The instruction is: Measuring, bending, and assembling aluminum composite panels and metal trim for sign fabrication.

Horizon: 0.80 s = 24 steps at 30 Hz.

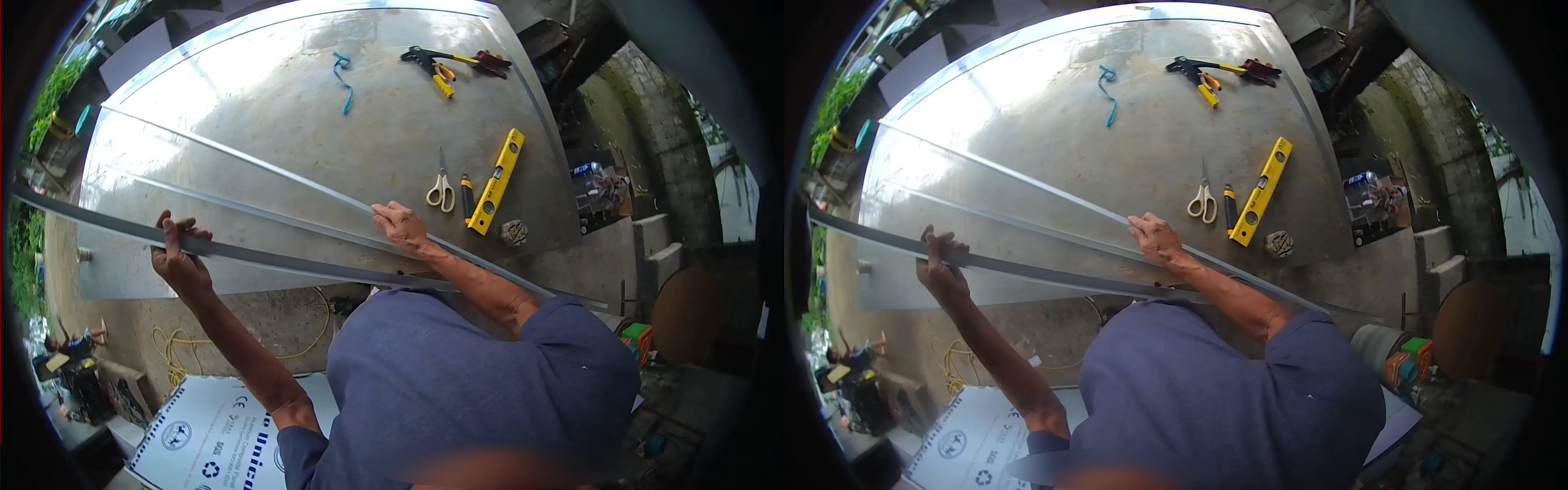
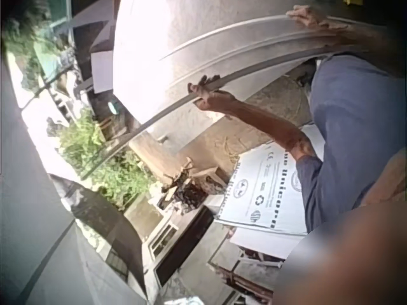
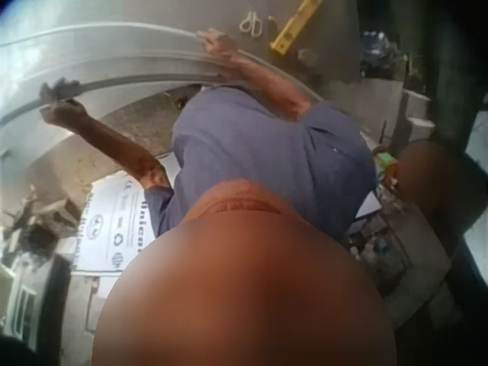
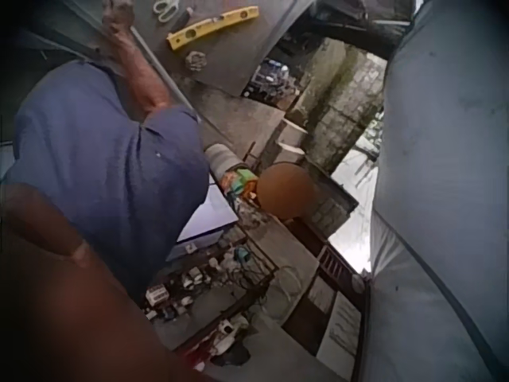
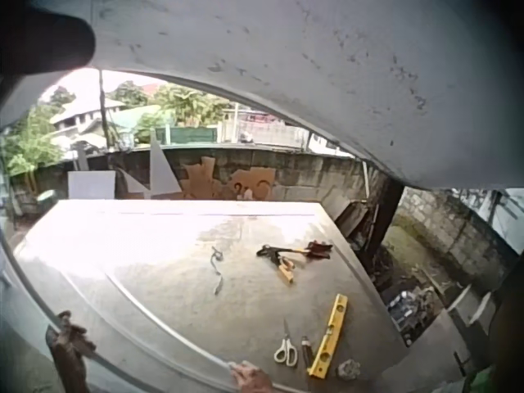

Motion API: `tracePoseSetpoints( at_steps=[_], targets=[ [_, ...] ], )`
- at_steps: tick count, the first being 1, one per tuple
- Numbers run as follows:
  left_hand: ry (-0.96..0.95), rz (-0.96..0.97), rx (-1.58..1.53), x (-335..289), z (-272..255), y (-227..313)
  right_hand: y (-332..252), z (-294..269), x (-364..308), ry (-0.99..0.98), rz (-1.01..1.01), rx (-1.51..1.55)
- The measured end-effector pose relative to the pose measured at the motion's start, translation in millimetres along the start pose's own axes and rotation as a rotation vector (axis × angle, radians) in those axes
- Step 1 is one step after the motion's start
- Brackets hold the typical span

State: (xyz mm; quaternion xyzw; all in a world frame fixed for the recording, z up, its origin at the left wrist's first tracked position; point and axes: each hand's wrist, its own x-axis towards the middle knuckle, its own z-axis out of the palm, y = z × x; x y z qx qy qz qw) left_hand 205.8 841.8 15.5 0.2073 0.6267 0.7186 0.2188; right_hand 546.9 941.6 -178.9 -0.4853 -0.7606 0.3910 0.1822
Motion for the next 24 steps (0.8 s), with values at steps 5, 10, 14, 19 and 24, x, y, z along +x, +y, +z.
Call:
tracePoseSetpoints(
  at_steps=[5,10,14,19,24],
  targets=[
    [-0.066,0.268,-0.160,23.2,-53.9,41.1,60.1,24.5,8.5,0.075,-0.034,-0.124],
    [-0.177,0.380,-0.263,35.2,-109.9,100.4,66.5,33.3,3.6,0.216,-0.351,-0.555],
    [-0.216,0.389,-0.213,37.0,-132.5,126.2,46.2,36.9,-2.3,0.077,-0.480,-0.460],
    [-0.202,0.422,-0.199,41.2,-134.2,127.4,47.5,49.1,-2.1,-0.071,-0.529,-0.521],
    [-0.159,0.383,-0.233,47.8,-133.0,121.5,66.6,55.3,10.3,-0.113,-0.371,-0.406]
  ],
)
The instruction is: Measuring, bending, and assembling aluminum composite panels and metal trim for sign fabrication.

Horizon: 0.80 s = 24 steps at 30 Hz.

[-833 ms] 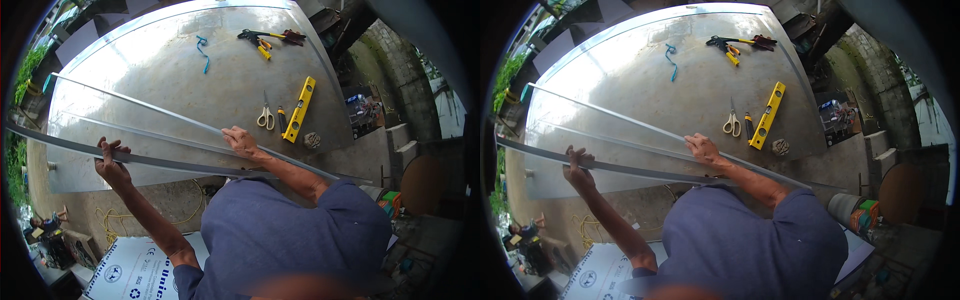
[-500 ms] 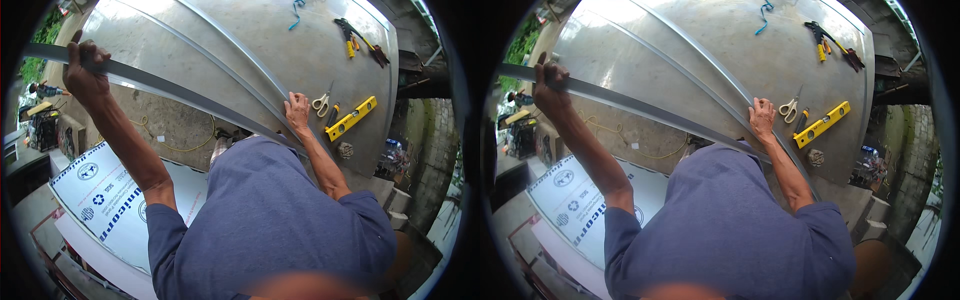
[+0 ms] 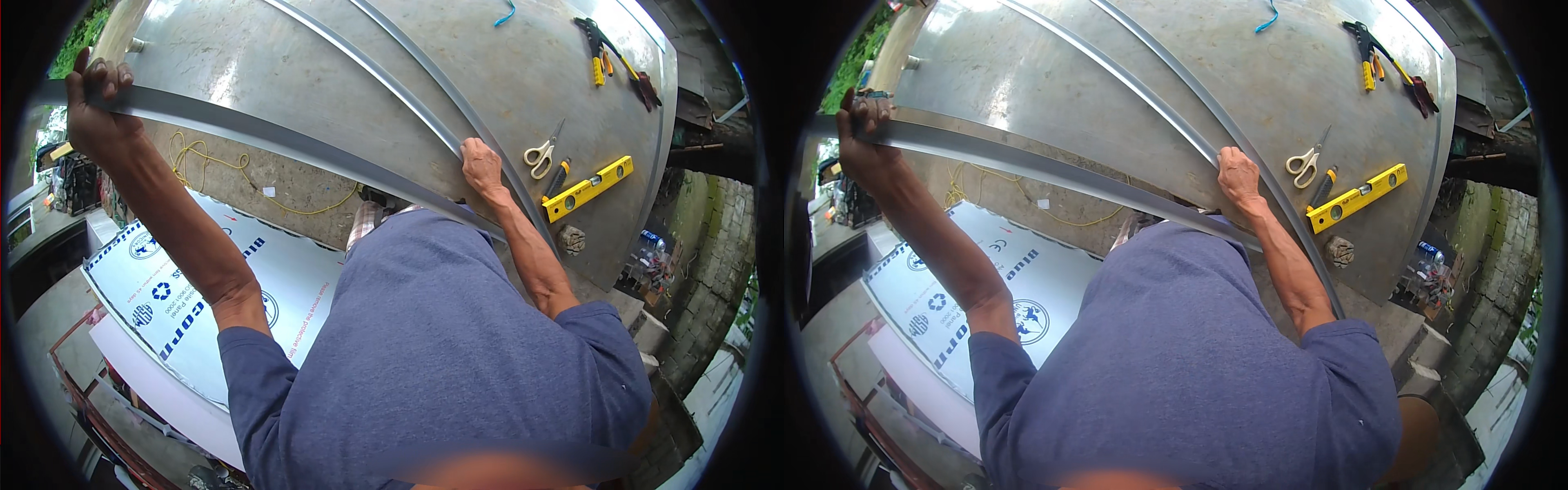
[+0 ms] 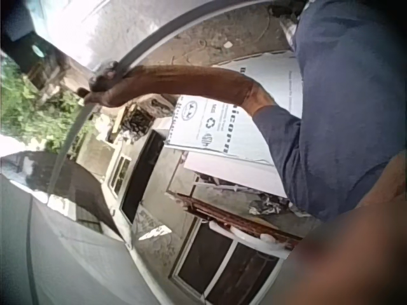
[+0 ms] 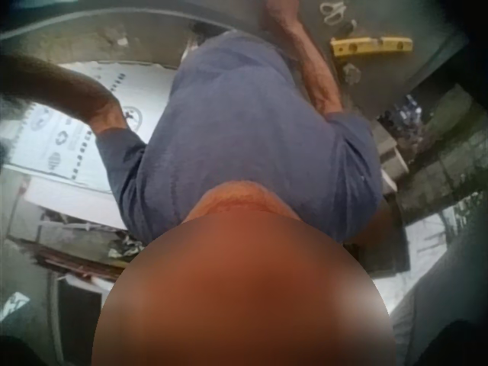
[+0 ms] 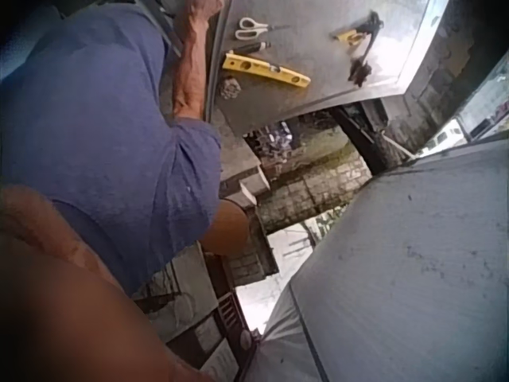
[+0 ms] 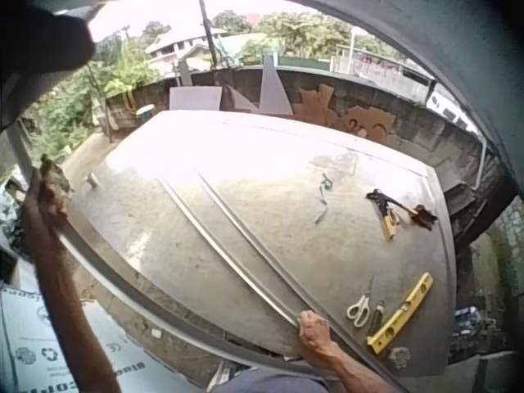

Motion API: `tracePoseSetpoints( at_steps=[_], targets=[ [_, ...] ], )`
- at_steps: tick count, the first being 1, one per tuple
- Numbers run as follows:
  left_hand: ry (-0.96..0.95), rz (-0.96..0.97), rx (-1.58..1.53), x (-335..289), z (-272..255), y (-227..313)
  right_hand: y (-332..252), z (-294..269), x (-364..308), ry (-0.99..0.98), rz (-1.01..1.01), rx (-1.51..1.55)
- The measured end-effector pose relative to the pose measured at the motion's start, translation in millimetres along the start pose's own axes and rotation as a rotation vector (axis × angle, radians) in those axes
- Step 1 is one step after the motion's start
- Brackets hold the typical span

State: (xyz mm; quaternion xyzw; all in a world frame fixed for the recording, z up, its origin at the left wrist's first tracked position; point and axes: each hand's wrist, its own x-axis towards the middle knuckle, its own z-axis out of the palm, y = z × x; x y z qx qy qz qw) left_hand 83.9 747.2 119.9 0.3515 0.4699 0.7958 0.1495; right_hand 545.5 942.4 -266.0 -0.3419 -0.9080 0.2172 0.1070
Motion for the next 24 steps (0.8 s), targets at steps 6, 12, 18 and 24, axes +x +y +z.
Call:
tracePoseSetpoints(
  at_steps=[6,12,18,24],
  targets=[
    [0.092,-0.025,0.036,-2.2,-11.1,-0.7,33.4,-4.5,16.0,-0.101,0.348,0.408],
    [0.297,-0.029,0.239,-13.8,-20.6,5.4,54.9,7.9,16.1,0.000,0.376,0.424],
    [0.662,-0.035,0.325,-46.3,-18.9,-4.5,11.6,-31.6,3.4,0.000,0.098,0.075],
    [0.736,0.102,0.165,-67.2,-30.6,32.3,-66.9,-85.4,-13.1,-0.328,-0.081,0.492]
  ],
)
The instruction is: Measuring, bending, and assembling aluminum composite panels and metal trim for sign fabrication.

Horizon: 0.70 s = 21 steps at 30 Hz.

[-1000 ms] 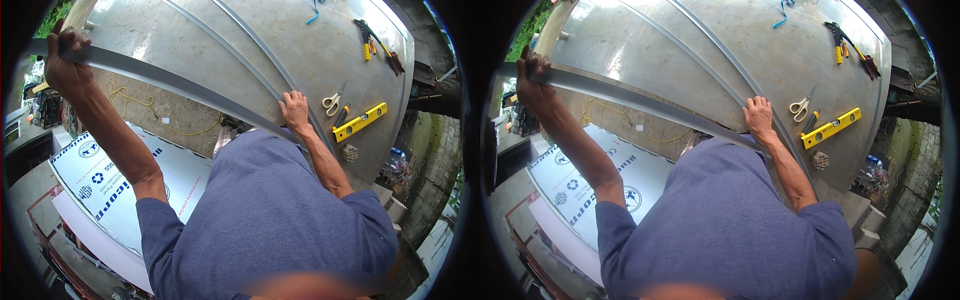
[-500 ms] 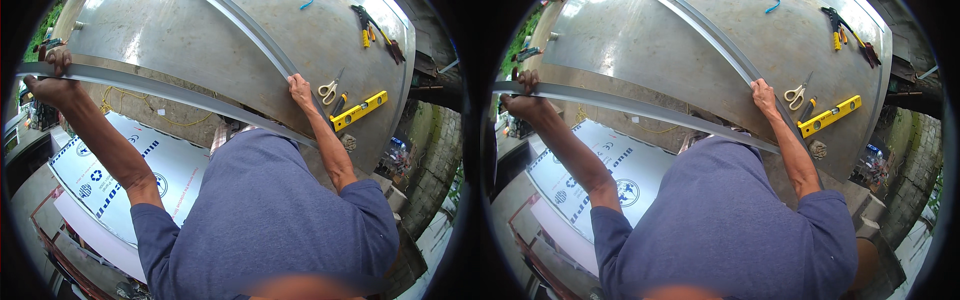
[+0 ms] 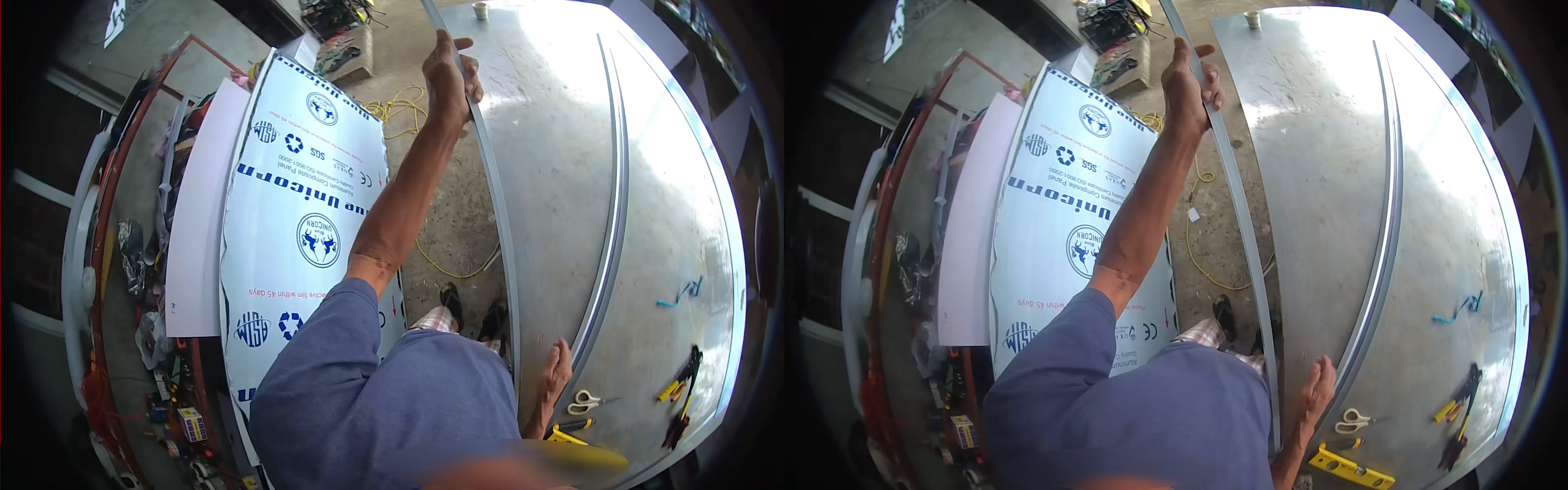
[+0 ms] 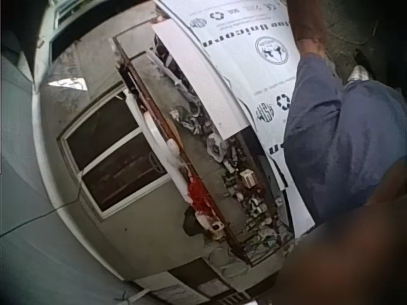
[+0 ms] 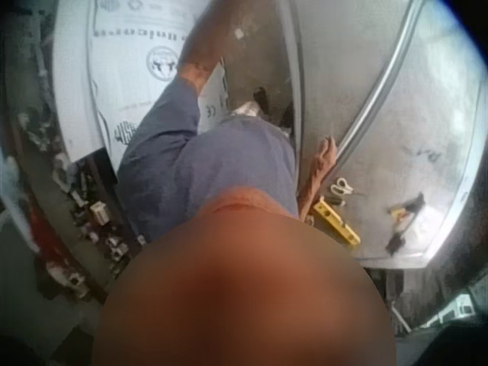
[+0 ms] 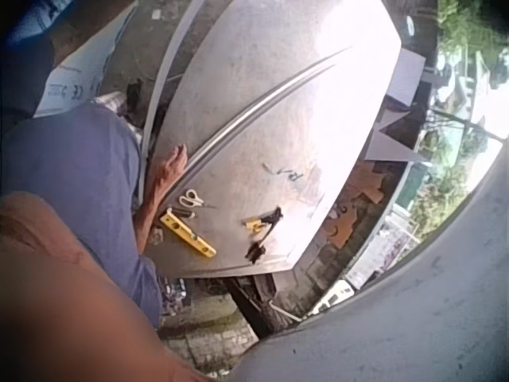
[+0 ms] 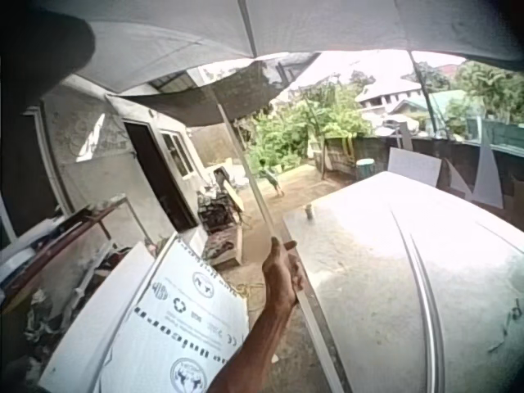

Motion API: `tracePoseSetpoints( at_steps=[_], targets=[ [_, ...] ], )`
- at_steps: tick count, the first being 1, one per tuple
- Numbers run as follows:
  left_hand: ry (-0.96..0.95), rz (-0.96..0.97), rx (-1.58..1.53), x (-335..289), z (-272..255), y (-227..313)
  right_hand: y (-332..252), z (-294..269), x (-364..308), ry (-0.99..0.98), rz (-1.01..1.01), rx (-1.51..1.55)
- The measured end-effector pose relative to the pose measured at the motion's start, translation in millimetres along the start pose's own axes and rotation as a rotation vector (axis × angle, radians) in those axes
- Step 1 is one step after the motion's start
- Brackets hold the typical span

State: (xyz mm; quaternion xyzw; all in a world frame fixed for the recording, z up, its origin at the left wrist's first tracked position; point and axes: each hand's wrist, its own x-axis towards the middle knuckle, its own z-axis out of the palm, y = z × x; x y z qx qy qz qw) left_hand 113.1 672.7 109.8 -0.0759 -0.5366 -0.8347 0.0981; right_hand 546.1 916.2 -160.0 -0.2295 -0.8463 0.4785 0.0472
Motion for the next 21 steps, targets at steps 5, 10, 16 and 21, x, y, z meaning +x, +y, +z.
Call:
tracePoseSetpoints(
  at_steps=[5,10,16,21],
  targets=[
    [0.189,-0.036,0.078,18.6,-44.8,28.8,-68.6,10.4,-10.5,-0.614,-0.025,0.378],
    [0.283,-0.052,0.160,34.1,-104.2,30.5,-94.6,36.2,-13.4,-0.732,0.011,0.227],
    [0.183,-0.193,0.233,69.0,-150.5,5.9,-97.6,56.9,-39.7,-0.637,0.032,0.383],
    [0.042,-0.300,0.213,63.8,-152.7,-23.6,-101.9,28.3,-62.6,-0.646,0.195,0.540]
  ],
)
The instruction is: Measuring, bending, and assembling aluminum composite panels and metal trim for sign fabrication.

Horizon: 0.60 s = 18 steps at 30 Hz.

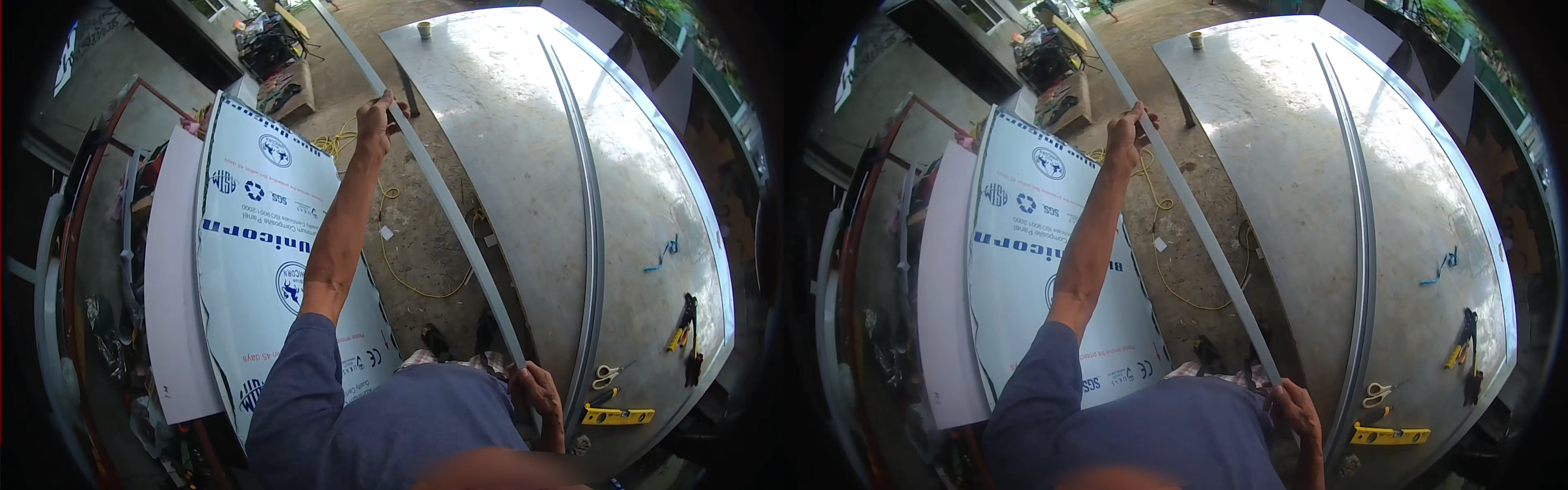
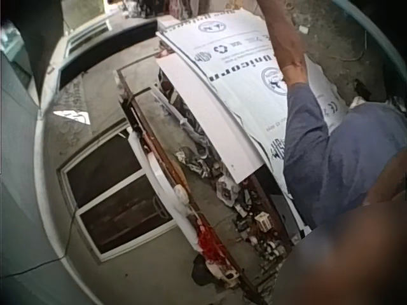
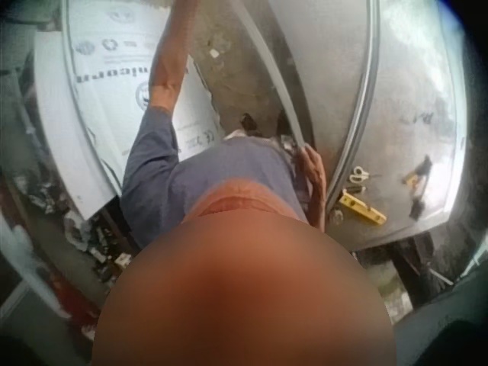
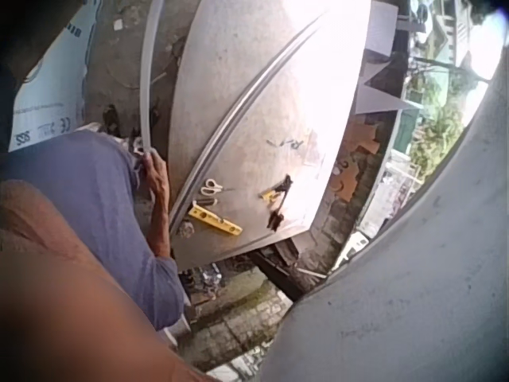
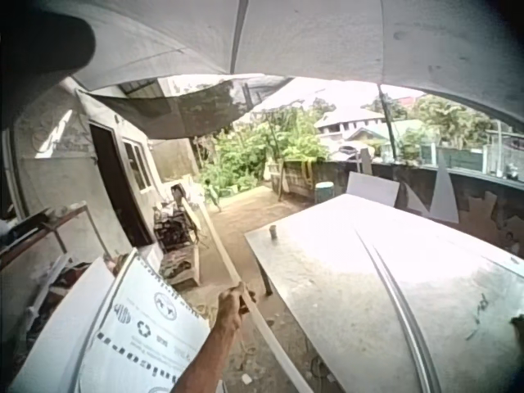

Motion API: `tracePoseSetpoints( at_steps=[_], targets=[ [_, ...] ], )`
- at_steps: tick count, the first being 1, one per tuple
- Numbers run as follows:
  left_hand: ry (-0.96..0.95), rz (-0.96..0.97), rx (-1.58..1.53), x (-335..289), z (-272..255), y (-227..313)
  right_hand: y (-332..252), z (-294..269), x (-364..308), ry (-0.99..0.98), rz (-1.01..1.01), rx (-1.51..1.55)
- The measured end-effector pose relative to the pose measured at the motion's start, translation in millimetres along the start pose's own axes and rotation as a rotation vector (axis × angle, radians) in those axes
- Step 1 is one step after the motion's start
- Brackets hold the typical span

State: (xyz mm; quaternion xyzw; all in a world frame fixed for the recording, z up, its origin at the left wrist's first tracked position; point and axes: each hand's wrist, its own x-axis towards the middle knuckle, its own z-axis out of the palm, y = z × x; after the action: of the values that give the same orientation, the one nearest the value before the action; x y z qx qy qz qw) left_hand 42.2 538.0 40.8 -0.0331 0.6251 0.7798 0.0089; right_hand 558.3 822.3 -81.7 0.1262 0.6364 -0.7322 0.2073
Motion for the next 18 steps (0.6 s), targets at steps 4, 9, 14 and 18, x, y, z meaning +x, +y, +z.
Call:
tracePoseSetpoints(
  at_steps=[4,9,14,18],
  targets=[
    [-0.159,-0.012,-0.188,-13.9,41.7,-16.1,-10.8,-1.3,-36.9,0.153,0.088,-0.186],
    [-0.450,0.107,-0.341,-17.3,101.5,-24.8,-8.9,3.0,-76.3,0.215,0.124,-0.055],
    [-0.711,0.674,0.208,-5.9,159.3,-28.4,33.8,-15.2,-117.2,0.236,0.067,0.081],
    [-0.931,0.492,-0.113,0.7,239.5,-45.5,40.8,2.1,-179.8,0.586,0.047,0.089]
  ],
)
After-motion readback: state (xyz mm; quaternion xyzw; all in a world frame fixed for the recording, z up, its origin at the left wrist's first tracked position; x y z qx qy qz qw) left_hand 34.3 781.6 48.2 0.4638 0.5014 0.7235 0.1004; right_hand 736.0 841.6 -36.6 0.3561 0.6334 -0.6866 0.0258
